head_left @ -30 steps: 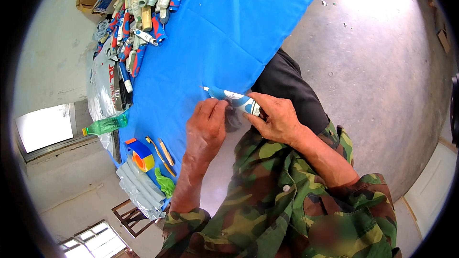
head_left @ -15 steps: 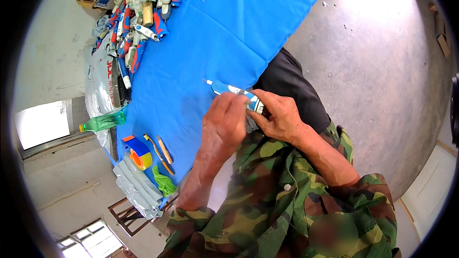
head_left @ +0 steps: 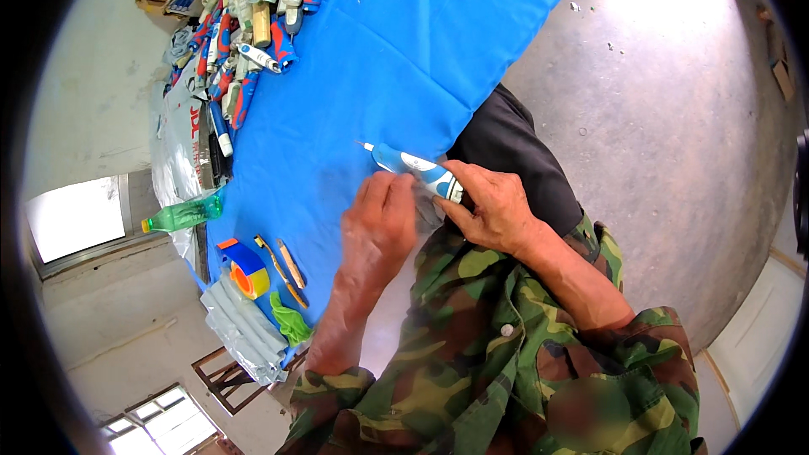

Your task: The person wipes the exterior of the clippers with a cloth, removes the clipper head by hand, and continues to wipe and clean the components.

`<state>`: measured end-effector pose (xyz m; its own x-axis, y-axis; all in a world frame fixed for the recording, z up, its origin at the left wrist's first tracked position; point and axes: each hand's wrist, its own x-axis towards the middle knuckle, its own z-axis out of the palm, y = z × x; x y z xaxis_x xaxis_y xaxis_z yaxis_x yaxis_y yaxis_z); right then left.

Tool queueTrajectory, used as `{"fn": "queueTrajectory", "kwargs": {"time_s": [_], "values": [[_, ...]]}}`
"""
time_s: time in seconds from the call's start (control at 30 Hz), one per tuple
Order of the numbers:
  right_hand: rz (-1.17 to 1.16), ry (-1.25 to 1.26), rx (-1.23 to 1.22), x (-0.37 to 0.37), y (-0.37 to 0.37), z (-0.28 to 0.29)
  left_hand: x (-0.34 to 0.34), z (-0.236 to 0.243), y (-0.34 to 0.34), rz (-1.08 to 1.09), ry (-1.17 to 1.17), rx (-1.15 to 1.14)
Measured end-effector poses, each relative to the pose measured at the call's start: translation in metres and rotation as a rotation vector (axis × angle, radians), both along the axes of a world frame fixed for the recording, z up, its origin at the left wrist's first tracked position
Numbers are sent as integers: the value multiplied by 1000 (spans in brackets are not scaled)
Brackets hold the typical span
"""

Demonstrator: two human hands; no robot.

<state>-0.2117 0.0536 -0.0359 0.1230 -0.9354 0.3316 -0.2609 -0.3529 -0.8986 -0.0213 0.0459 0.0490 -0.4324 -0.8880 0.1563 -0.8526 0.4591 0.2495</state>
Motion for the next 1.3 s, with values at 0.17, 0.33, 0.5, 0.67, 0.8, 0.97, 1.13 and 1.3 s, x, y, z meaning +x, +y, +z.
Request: {"fn": "queueTrajectory", "kwargs": {"time_s": [0.17, 0.33, 0.5, 0.67, 0.8, 0.97, 1.13, 1.3], "values": [[-14, -12, -12, 2, 0, -4, 3, -5, -1, 33, 62, -12], [-2, -9, 0, 4, 0, 1, -13, 1, 2, 43, 145, 17], [-12, 28, 19, 0, 1, -3, -20, -5, 0, 16, 186, 33], [-12, 34, 7, 2, 3, -10, -28, -10, 2, -23, 228, -9], [-11, 35, 0, 0, 2, -10, -30, -11, 2, -59, 167, -36], [1, -26, 0, 4, -1, -3, 9, -15, -10, 14, 37, -154], [-19, -22, 10, 5, 0, -2, 12, -17, -16, 83, 94, -158], [-8, -2, 24, 4, 0, -5, -7, -10, -7, 87, 180, -91]]}}
